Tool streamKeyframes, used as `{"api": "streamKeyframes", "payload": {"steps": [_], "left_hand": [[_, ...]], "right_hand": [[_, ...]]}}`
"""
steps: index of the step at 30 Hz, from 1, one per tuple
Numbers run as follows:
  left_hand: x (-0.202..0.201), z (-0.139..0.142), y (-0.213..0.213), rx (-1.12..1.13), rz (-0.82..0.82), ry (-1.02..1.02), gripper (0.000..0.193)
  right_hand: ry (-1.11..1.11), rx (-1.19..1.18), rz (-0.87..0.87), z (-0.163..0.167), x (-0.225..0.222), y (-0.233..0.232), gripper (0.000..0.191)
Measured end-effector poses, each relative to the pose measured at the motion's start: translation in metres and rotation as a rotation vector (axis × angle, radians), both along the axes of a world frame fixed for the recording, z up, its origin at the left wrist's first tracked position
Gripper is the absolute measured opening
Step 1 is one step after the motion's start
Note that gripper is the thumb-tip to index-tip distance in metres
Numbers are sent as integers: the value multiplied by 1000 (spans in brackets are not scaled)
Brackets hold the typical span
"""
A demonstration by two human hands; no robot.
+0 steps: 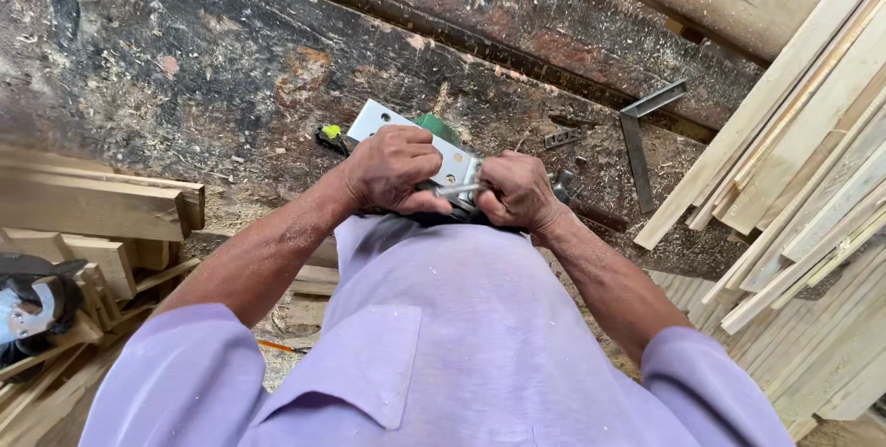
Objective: The person assembles a metal fixture on a workbench using a hammer and a metal rod. They repeatedly strike the rod to secure components, then remove the rod and inspect the fixture before walking away.
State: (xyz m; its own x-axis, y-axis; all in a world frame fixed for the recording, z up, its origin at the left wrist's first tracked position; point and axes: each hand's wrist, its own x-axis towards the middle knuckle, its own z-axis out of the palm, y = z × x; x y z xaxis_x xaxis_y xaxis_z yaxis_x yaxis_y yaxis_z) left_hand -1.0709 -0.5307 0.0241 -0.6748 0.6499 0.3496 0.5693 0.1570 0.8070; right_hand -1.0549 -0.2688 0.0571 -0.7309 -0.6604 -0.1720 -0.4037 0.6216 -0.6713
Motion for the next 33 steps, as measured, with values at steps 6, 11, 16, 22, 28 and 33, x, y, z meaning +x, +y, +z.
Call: {"api": "streamKeyframes", "payload": {"steps": [6, 11, 16, 22, 28, 33], "left_hand": [[27, 16, 17, 84, 86, 38, 32], [48, 39, 37, 107, 91, 4, 17], [61, 61, 37, 230, -54, -545, 45], [82, 54, 21, 176, 330, -429, 28], [94, 22, 7, -343, 574, -122, 51], [89, 12, 25, -357, 535, -123, 61]], "right_hand": [[237, -83, 210, 30, -24, 16, 47], [-168, 260, -755, 45, -8, 22, 70], [-653, 408, -659, 29, -2, 7, 70], [-659, 137, -277, 39, -32, -6, 30], [-439, 18, 122, 63, -26, 16, 20], [-467, 69, 9, 65, -29, 67, 32]]}}
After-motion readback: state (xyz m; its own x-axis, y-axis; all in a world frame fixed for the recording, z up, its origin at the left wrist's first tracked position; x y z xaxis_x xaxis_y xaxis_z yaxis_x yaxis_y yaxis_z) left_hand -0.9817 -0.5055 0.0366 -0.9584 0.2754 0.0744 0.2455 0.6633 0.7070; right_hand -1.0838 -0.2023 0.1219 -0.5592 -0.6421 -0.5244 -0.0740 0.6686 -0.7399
